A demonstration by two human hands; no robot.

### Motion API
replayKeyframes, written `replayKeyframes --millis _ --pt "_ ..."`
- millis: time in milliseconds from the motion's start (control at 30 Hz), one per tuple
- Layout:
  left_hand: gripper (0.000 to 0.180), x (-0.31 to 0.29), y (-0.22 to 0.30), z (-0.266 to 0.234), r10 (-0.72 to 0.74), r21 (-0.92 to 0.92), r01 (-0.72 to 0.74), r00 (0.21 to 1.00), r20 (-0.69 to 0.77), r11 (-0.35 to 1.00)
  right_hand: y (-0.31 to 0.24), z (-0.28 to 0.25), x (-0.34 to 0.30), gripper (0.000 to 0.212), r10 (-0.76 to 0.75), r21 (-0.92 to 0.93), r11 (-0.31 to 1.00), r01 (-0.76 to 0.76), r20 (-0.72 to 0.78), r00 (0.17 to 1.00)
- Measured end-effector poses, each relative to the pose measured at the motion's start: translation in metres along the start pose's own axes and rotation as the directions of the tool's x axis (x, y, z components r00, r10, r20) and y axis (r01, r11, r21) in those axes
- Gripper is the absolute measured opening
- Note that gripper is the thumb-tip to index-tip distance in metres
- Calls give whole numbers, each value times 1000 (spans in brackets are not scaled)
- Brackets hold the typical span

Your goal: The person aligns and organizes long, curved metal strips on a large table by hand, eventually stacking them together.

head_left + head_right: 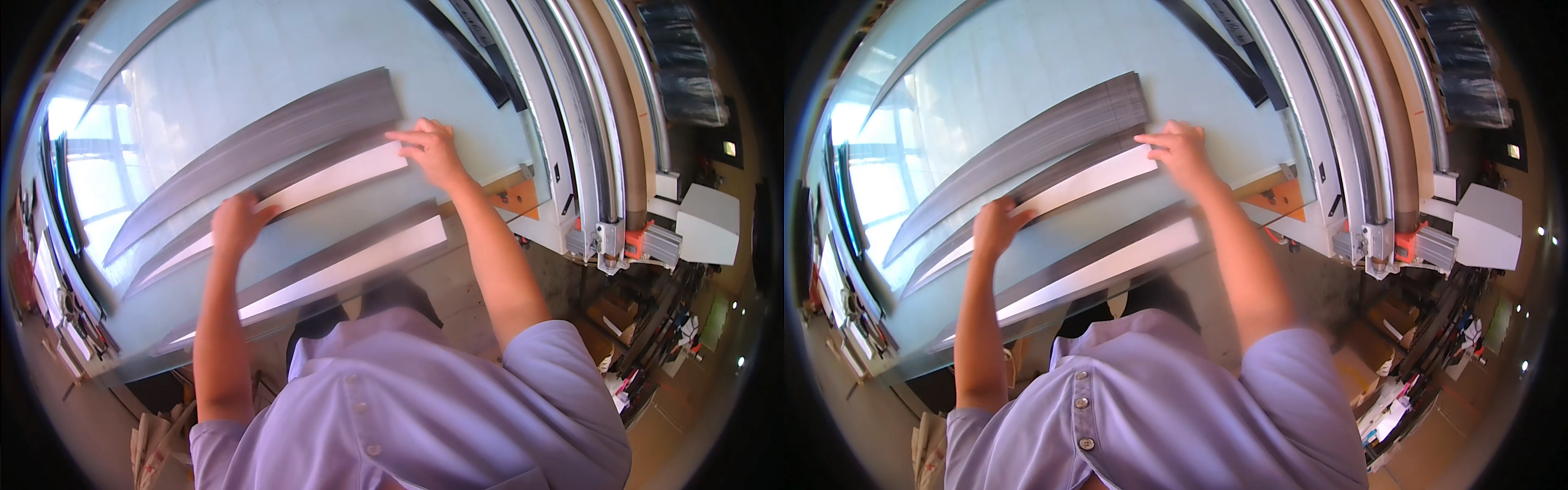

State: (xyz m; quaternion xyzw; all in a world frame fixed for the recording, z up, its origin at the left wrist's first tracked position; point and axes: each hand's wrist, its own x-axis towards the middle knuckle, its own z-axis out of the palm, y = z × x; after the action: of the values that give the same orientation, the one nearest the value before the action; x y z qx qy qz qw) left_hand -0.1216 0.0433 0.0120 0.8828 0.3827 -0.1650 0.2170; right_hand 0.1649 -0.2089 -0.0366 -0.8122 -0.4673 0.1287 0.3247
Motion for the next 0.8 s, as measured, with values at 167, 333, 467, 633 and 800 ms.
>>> replayKeyframes --millis 167,333,467,633,800 --pt "44 -33 -139 -20 -234 -122 228 972 -34 966 3 4 0 39 17 3 1000 -17 -4 1000" --pt "39 -45 -178 -22 -293 -225 279 956 -30 933 -4 2 2 42 58 -7 998 -58 31 998" --pt "35 -44 -167 -25 -300 -235 288 954 -18 928 -8 -1 3 43 79 -3 997 -79 46 996" --pt "34 -47 -164 -28 -314 -258 299 949 -18 919 -14 0 5 46 102 51 993 -105 54 993" --pt "34 -49 -163 -29 -324 -263 306 946 -25 915 -22 1 6 46 159 76 984 -164 63 985"
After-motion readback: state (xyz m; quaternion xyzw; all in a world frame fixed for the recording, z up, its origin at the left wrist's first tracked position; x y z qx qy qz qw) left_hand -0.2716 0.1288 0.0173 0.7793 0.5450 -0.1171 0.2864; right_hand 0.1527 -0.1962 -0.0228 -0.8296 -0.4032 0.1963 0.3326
